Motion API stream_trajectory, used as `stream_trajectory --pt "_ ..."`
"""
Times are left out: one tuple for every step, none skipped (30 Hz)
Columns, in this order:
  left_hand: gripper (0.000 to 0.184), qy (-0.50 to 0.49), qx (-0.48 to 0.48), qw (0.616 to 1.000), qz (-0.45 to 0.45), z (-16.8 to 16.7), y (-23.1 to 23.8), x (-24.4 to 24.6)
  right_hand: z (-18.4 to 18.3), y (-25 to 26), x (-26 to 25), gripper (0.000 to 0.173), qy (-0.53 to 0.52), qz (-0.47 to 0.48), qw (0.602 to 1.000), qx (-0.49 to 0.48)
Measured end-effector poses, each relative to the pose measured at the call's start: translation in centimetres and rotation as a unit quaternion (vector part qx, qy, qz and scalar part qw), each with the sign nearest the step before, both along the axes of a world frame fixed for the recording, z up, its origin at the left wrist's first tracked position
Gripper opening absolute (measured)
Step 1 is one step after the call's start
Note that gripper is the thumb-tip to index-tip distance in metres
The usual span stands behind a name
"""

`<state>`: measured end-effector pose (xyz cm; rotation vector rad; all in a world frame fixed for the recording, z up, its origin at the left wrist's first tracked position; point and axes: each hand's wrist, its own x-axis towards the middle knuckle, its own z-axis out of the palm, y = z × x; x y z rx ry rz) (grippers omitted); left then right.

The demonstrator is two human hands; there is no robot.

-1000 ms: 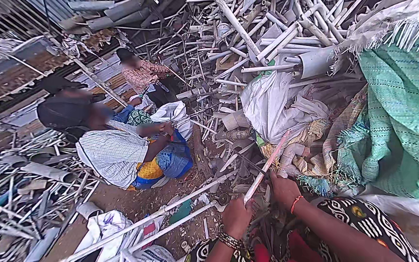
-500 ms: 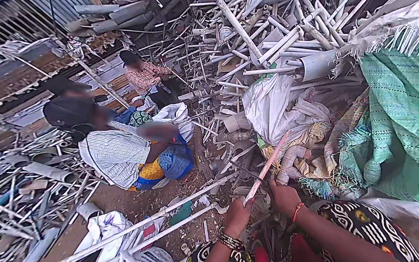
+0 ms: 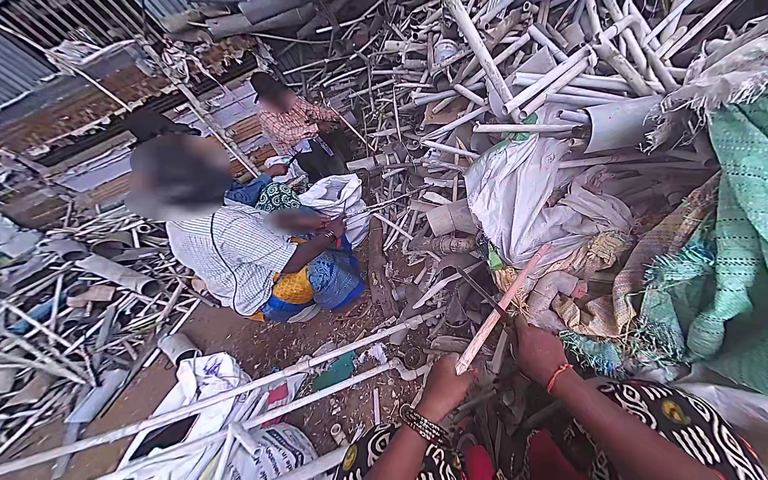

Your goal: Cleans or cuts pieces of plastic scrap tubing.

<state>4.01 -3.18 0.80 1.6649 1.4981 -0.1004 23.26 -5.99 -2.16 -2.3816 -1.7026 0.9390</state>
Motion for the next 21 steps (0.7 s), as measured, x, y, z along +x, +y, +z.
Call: stream_trajectory --pt "0.033 -0.017 -0.003 1.0 0.011 -0.1 0.2 -0.1 0.7 -0.8 -1.0 0.05 0.008 0.025 1.0 0.0" --pt "0.032 -0.031 -0.001 0.999 0.018 -0.2 0.4 -0.2 1.6 -1.7 -2.3 0.049 0.016 0.062 0.998 -0.002" --pt "0.032 -0.037 0.004 0.999 0.019 -0.2 0.4 -0.2 2.4 -2.6 -3.5 0.048 0.019 0.1 0.995 -0.002" --pt "0.033 -0.032 0.008 0.999 0.016 -0.1 0.3 -0.2 3.1 -3.3 -4.5 0.046 0.019 0.127 0.992 -0.006" --pt "0.034 -0.015 0.012 1.0 0.008 0.2 0.1 -0.1 3.4 -3.6 -4.9 0.046 0.013 0.139 0.99 -0.008" --pt "0.036 0.013 0.013 1.0 -0.004 0.7 -0.1 0.1 3.4 -3.5 -4.8 0.046 0.005 0.136 0.991 -0.013" --pt "0.037 0.046 0.014 0.999 -0.017 1.3 -0.1 0.4 3.2 -2.8 -4.2 0.046 -0.008 0.118 0.993 -0.021" --pt "0.039 0.075 0.016 0.997 -0.029 1.8 0.0 0.6 2.9 -1.9 -3.3 0.045 -0.028 0.096 0.995 -0.029" --pt "0.039 0.1 0.018 0.994 -0.039 2.1 -0.1 0.9 2.4 -1.2 -2.5 0.044 -0.044 0.07 0.996 -0.032" --pt "0.04 0.122 0.017 0.991 -0.046 2.4 -0.2 1.1 2.1 -0.8 -2.0 0.042 -0.054 0.054 0.997 -0.031" --pt "0.041 0.139 0.013 0.989 -0.052 2.5 -0.3 1.3 2.1 -0.9 -1.9 0.04 -0.061 0.051 0.996 -0.033" --pt "0.041 0.151 0.013 0.987 -0.056 2.7 -0.4 1.4 2.3 -1.3 -2.3 0.039 -0.063 0.059 0.996 -0.036" --pt "0.042 0.16 0.014 0.985 -0.06 2.8 -0.3 1.5 2.7 -1.7 -2.9 0.04 -0.059 0.074 0.995 -0.042" --pt "0.043 0.17 0.015 0.983 -0.063 3.0 -0.4 1.7 2.9 -2.2 -3.4 0.041 -0.055 0.092 0.993 -0.041" --pt "0.044 0.178 0.018 0.982 -0.067 3.2 -0.4 1.8 2.9 -2.4 -3.7 0.042 -0.05 0.103 0.993 -0.038" --pt "0.044 0.182 0.022 0.981 -0.068 3.2 -0.4 1.9 2.8 -2.3 -3.7 0.043 -0.044 0.106 0.993 -0.033" --pt "0.044 0.184 0.024 0.98 -0.066 3.3 -0.4 1.9 2.4 -2.0 -3.4 0.044 -0.041 0.1 0.994 -0.025" --pt "0.043 0.184 0.026 0.981 -0.063 3.3 -0.5 1.9 2.1 -1.6 -3.1 0.044 -0.043 0.087 0.995 -0.02" --pt "0.042 0.182 0.028 0.981 -0.061 3.4 -0.4 1.9 1.9 -1.1 -2.8 0.043 -0.052 0.073 0.996 -0.017" --pt "0.042 0.18 0.028 0.981 -0.061 3.3 -0.4 2.0 1.9 -0.9 -2.7 0.041 -0.063 0.068 0.995 -0.02" --pt "0.042 0.176 0.026 0.982 -0.065 3.2 -0.5 2.0 2.0 -1.4 -2.8 0.041 -0.075 0.071 0.994 -0.021"
